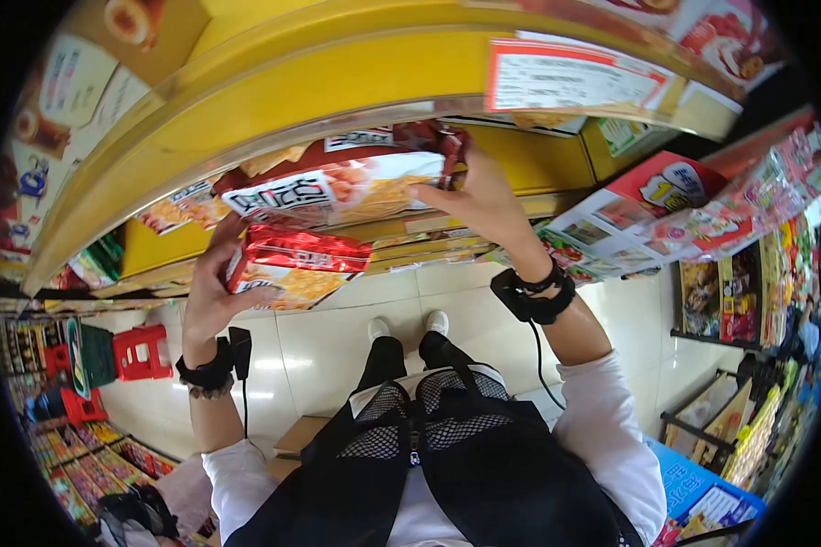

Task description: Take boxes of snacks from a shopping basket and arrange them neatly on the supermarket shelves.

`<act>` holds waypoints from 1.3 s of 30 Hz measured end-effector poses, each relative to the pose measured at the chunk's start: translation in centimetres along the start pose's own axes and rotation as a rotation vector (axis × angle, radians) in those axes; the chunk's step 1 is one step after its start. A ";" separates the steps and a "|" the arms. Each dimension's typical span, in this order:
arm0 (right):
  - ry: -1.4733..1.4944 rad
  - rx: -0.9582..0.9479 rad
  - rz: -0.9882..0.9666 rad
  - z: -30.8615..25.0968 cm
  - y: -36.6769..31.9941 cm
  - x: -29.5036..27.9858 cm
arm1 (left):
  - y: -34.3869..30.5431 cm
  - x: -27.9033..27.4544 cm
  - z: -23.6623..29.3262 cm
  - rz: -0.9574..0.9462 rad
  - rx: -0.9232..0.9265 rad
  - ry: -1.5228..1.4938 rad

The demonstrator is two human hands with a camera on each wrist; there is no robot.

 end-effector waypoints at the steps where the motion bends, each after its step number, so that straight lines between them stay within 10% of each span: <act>1: -0.010 -0.028 0.014 -0.2 0.1 0.2 | -0.2 0.0 -0.1 0.016 0.016 -0.047; 29: 0.314 -0.192 0.164 -1.8 0.4 0.0 | 0.0 -0.3 -1.5 0.296 0.113 0.011; 33: 0.301 -0.007 0.097 -3.1 0.7 -0.6 | -0.6 -0.8 -2.0 0.253 -0.071 -0.155; 35: 0.337 0.374 0.064 -1.8 -0.1 -0.7 | -1.7 -1.3 -2.8 0.264 -0.067 -0.147; 39: 0.656 0.387 0.166 -1.0 -1.3 -0.1 | -2.7 -0.9 -0.8 0.255 -0.084 -0.416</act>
Point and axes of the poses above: each hand's wrist, its own y-axis towards the middle knuckle, its own x-axis out of the palm, z = x × y, the point moved 6 cm from there along y, towards the middle knuckle, and after that the axes turned 4 degrees about z, right-handed, at the moved point
